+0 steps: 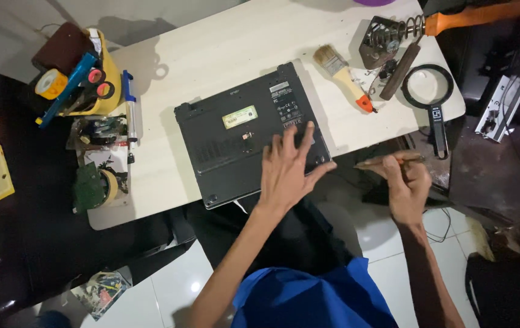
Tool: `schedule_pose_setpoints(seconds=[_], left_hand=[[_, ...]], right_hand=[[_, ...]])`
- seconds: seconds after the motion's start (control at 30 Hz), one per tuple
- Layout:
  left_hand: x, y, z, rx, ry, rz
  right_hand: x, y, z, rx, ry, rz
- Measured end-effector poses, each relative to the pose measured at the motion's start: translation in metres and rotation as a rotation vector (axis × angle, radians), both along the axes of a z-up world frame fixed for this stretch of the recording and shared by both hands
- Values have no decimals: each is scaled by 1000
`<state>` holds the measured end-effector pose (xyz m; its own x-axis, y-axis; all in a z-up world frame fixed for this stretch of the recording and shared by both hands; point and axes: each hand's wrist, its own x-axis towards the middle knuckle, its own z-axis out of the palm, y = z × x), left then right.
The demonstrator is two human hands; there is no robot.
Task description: Disassembling and inspecting a laptop using a screwdriver, brush, and magnifying glass on a repair bench.
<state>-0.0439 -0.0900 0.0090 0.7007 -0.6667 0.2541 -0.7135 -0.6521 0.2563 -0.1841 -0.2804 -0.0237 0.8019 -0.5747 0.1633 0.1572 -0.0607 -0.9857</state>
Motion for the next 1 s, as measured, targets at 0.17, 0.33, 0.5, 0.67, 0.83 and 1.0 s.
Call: schedule_pose_setpoints(seconds=[0.17, 0.33, 0.5, 0.67, 0.83, 1.0], left_hand=[[3, 3, 1, -21, 5, -70], [1, 2, -1, -17, 89, -31], [5, 0, 4, -146, 154, -142], [11, 19, -3, -157, 67, -180], [27, 31, -18, -275, 126, -61], [32, 35, -26, -291, -70, 16]], right_hand=[[-5, -5, 5, -164, 30, -57], [-5, -2, -10, 20, -93, -44], [4, 4, 2, 94, -30, -43], [45, 15, 32, -174, -102, -44], [84, 2, -9, -514, -18, -46], [93, 8, 8, -394, -61, 49]])
